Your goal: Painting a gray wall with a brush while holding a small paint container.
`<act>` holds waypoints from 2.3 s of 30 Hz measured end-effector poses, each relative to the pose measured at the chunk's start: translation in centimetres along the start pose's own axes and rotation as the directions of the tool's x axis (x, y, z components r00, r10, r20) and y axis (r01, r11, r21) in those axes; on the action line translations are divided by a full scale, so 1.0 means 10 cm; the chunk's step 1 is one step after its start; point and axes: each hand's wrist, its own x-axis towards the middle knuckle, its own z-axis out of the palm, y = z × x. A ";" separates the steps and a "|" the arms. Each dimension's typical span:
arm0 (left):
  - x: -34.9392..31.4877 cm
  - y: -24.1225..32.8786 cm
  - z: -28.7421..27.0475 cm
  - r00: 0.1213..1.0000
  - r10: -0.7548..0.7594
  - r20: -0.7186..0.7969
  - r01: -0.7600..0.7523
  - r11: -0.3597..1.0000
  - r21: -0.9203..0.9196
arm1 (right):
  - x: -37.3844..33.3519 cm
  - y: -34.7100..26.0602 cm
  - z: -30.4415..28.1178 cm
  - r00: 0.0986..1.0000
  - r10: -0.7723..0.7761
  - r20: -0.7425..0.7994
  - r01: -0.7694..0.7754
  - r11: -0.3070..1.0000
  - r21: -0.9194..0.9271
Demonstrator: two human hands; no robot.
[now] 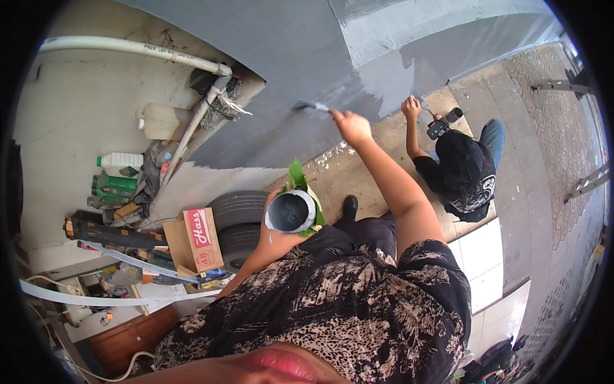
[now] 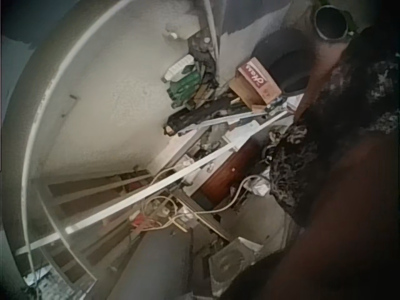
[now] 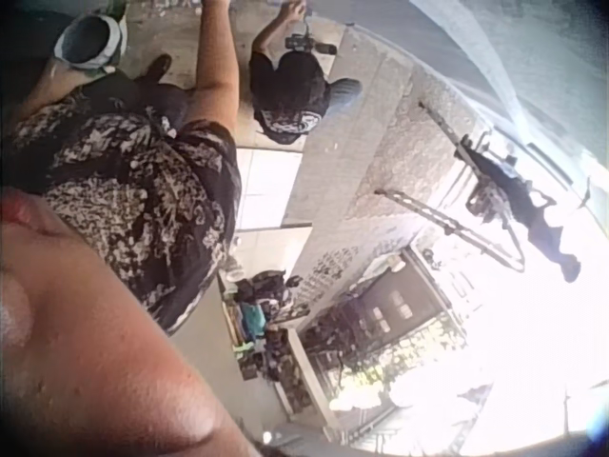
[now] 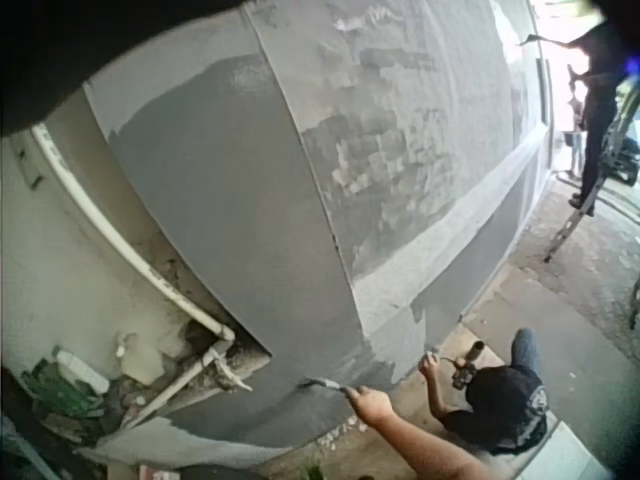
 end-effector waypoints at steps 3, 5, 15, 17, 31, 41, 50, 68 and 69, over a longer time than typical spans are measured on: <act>0.01 -0.06 -0.01 0.997 -0.079 0.015 0.080 0.995 -0.052 | 0.07 0.13 0.01 1.000 -0.013 -0.009 0.013 1.000 -0.009; 0.02 -0.13 -0.02 0.996 -0.088 0.004 0.088 0.993 -0.082 | -0.08 0.11 0.16 0.997 -0.079 -0.008 0.079 0.996 0.030; 0.19 -0.37 -0.16 0.996 -0.088 0.006 0.088 0.988 -0.130 | 0.40 0.19 0.39 0.980 0.101 -0.171 -0.093 0.994 0.050; 0.21 -0.42 -0.21 0.996 -0.084 0.012 0.085 0.993 -0.088 | 0.30 0.15 0.45 0.978 0.093 -0.186 -0.084 0.995 0.054; 0.35 -0.54 -0.06 0.996 -0.075 0.055 0.078 0.996 -0.038 | 0.40 0.37 0.55 0.979 0.146 -0.142 -0.146 0.989 0.011; 0.36 -0.60 -0.01 0.987 -0.148 0.054 0.152 0.986 -0.074 | -0.06 0.54 0.39 0.976 -0.050 -0.211 0.063 0.996 0.055; 0.47 -0.49 0.28 0.985 -0.135 0.106 0.145 0.986 -0.086 | 0.34 1.51 0.05 0.955 0.024 -0.297 -0.072 0.986 -0.152; 0.71 -0.07 0.75 0.987 -0.074 0.143 0.069 0.997 0.040 | 0.04 2.08 -0.02 0.906 0.046 -0.420 -0.113 0.984 -0.136; 0.72 -0.08 0.74 0.987 -0.076 0.143 0.071 0.997 0.040 | -0.07 2.00 0.00 0.921 0.035 -0.387 -0.070 0.995 -0.076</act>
